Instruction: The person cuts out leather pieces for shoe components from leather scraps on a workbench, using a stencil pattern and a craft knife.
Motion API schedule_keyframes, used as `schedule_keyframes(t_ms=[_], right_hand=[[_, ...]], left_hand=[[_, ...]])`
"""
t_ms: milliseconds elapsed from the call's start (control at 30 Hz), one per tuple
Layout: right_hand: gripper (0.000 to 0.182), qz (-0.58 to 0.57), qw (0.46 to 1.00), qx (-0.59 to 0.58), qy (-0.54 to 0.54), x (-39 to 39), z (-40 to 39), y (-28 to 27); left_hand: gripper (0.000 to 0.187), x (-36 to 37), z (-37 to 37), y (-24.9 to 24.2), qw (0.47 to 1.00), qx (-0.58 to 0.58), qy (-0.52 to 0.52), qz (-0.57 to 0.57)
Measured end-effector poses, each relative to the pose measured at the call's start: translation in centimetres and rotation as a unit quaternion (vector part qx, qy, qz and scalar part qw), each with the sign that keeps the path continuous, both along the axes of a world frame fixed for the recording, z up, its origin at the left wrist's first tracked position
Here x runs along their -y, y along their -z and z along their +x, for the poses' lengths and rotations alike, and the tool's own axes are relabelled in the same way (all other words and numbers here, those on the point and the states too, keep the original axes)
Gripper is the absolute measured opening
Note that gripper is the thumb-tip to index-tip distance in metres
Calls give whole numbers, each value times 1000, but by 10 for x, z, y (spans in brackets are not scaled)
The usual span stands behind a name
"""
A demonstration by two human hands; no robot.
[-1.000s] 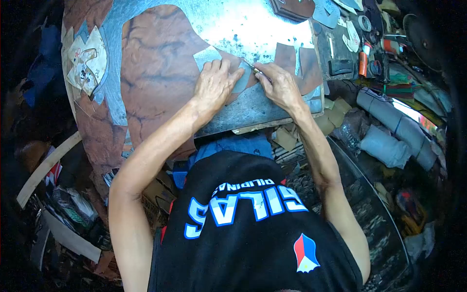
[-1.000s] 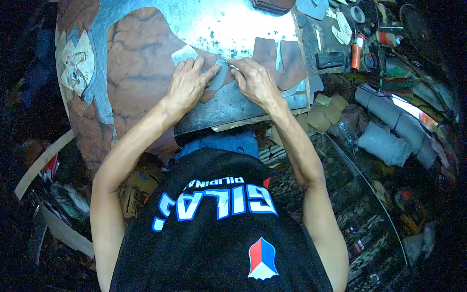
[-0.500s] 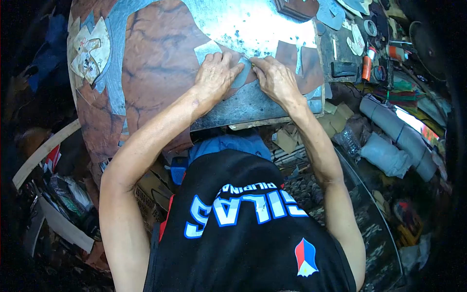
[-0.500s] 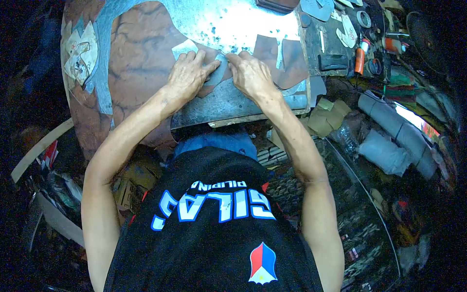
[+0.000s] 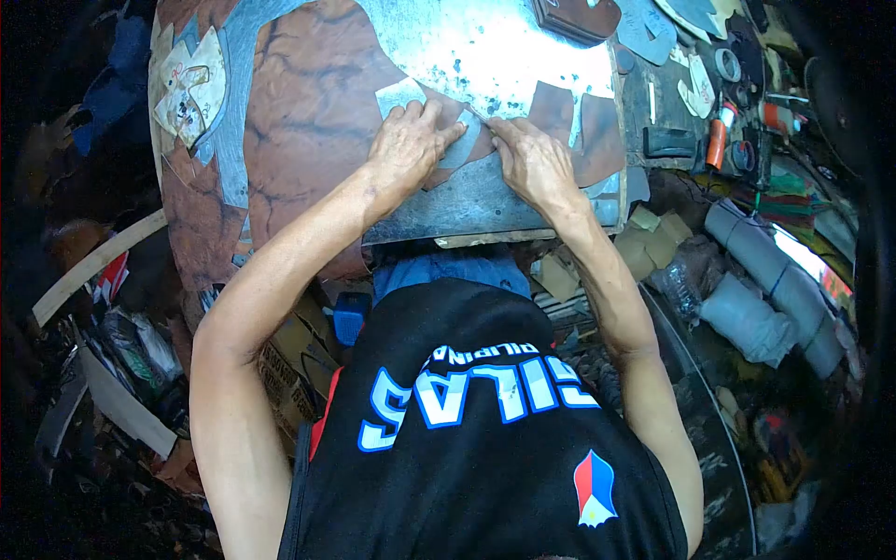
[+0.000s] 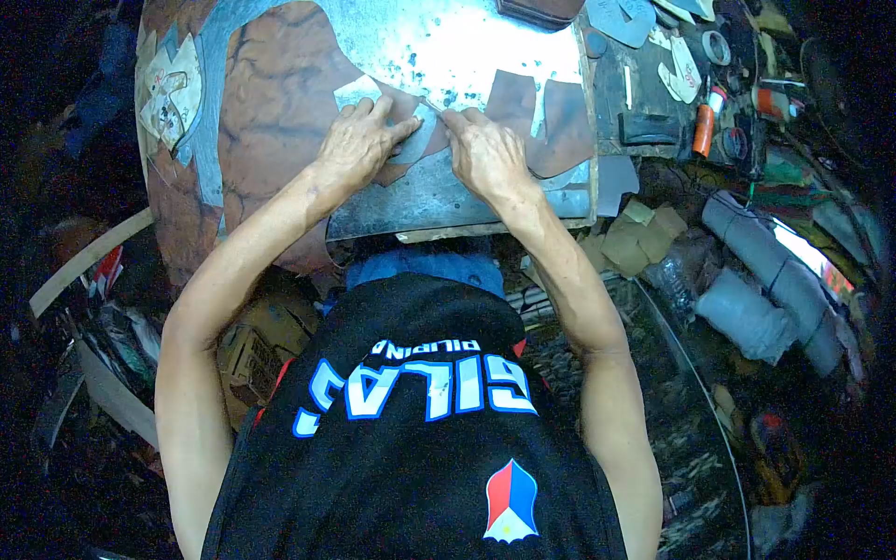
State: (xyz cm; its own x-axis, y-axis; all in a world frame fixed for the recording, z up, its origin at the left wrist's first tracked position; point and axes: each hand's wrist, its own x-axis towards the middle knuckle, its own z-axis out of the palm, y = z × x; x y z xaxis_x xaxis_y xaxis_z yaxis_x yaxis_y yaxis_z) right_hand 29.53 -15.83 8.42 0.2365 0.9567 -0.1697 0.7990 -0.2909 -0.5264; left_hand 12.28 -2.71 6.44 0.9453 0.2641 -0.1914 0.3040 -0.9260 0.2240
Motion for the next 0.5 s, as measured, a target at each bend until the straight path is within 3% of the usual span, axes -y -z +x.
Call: schedule_keyframes(t_ms=[500], right_hand=[[29,27,989,-39,142,15,-38,10]], left_hand=[[45,-9,5,-4,999,-6,34,-5]])
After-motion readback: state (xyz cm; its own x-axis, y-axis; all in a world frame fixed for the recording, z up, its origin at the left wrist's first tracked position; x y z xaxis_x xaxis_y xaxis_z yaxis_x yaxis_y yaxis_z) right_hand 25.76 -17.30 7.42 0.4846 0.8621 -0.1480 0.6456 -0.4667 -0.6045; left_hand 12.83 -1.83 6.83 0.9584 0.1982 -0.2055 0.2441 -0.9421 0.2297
